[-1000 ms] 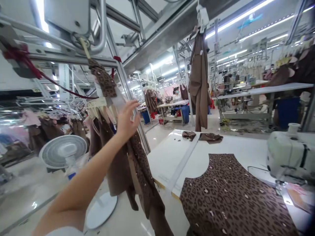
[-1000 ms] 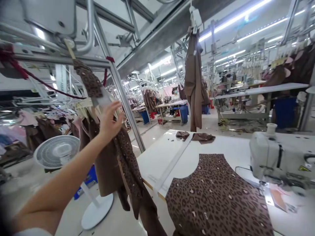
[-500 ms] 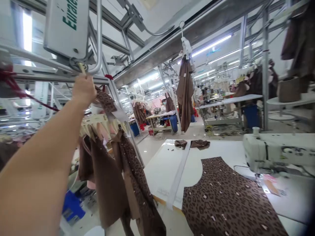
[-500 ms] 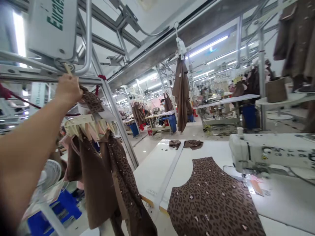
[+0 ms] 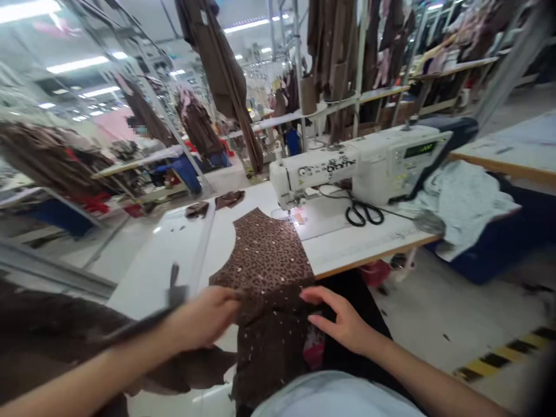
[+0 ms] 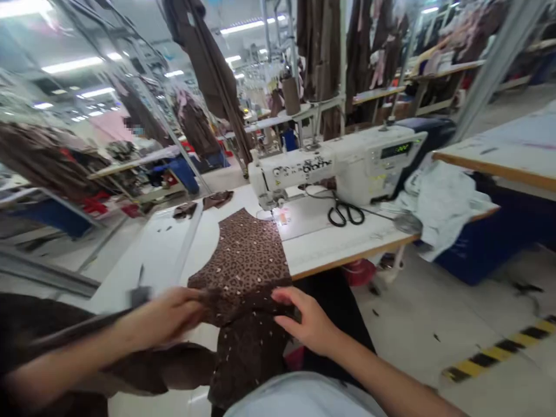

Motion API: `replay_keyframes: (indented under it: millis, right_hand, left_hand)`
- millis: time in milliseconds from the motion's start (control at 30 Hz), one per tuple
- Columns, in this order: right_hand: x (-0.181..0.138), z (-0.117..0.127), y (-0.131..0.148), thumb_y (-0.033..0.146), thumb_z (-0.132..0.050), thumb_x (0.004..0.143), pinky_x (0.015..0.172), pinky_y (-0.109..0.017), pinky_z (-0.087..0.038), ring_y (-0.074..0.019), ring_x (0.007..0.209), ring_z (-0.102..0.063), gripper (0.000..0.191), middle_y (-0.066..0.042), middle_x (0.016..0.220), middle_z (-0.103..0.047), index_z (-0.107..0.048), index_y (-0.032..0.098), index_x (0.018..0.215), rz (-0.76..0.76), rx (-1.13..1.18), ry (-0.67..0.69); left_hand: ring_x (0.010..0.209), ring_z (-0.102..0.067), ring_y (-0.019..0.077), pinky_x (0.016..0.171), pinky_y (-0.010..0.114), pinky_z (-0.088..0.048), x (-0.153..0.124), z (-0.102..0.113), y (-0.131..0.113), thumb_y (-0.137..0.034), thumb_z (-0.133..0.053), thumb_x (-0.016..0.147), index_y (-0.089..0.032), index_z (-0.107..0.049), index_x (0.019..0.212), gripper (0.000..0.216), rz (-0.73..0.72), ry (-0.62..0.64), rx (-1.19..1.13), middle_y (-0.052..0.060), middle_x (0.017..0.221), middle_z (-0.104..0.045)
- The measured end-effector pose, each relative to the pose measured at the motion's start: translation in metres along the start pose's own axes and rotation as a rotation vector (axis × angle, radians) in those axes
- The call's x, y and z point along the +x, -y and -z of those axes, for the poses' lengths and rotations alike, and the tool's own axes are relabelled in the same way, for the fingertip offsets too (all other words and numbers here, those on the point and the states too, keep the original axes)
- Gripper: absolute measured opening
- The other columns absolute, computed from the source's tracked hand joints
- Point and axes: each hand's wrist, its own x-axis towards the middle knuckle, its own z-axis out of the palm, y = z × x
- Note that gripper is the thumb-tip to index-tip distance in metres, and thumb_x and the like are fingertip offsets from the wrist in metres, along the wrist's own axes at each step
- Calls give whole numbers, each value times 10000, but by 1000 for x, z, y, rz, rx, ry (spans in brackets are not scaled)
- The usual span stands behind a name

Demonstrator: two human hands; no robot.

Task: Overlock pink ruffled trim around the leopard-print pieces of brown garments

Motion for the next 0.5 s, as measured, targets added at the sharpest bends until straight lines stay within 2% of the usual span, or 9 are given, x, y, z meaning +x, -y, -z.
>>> replay_keyframes:
  millis: [33,67,100,167,267,333,433,467,500]
  right_hand:
    - [5,6,11,317,-627,739,952,-352,-356,-196,1058,-483,565,-83,1171,-515,-405,201,1246,16,91,60]
    - [9,14,18,315,-665,705,955,-354,-352,-193,1058,-483,633,-82,1168,-513,-387,194,1260,15,183,142]
    - [10,24,22,316,-687,682,940,-355,-364,-190,1028,-500,640,-79,1126,-533,-409,180,1242,-6,261,237]
    - [3,50,22,322,-672,696,849,-333,-423,-167,881,-550,457,-55,944,-586,-534,138,1091,-104,348,381]
    - [-17,97,16,311,-642,728,773,-294,-446,-141,769,-549,231,-33,804,-573,-620,112,844,-202,288,371]
    - [-29,119,12,306,-634,733,830,-291,-425,-155,885,-540,248,-47,936,-565,-620,136,913,-178,257,289]
    - [-36,123,-3,296,-676,680,918,-294,-373,-180,1082,-461,569,-48,1180,-488,-468,204,1202,-156,172,191]
    - [-37,118,-13,283,-687,662,899,-284,-386,-177,1058,-476,611,-41,1162,-507,-448,207,1219,-193,88,176]
    - [-39,111,-25,258,-689,653,855,-270,-409,-172,988,-512,567,-33,1085,-554,-486,193,1179,-249,-12,175]
  left_hand:
    - [285,-387,86,305,188,-254,6,-33,-7,-310,-489,756,-153,-465,507,294,5,165,-6,-37,362,-435]
    - [277,-380,86,306,189,-250,12,-61,-17,-339,-427,781,-163,-450,517,318,-24,283,-13,-39,353,-430]
    - [275,-374,83,309,187,-250,18,-83,-29,-358,-389,791,-169,-439,527,328,-82,325,-39,-43,348,-420]
    - [273,-354,77,315,185,-247,29,-112,-54,-376,-372,785,-172,-434,547,320,-196,319,-127,-53,343,-400]
    - [283,-341,72,325,187,-240,43,-126,-80,-360,-391,760,-167,-449,567,279,-245,369,-215,-60,357,-387]
    - [281,-335,70,335,192,-232,53,-131,-87,-348,-383,752,-163,-453,558,277,-235,413,-276,-59,359,-372]
    - [273,-315,66,349,202,-218,69,-149,-82,-354,-371,754,-160,-442,547,292,-166,490,-373,-55,354,-353]
    - [276,-311,65,355,203,-217,75,-158,-76,-363,-367,759,-159,-441,555,298,-134,511,-390,-54,360,-354]
    - [282,-308,63,361,202,-218,82,-168,-69,-375,-360,765,-159,-442,568,304,-103,526,-393,-53,370,-356]
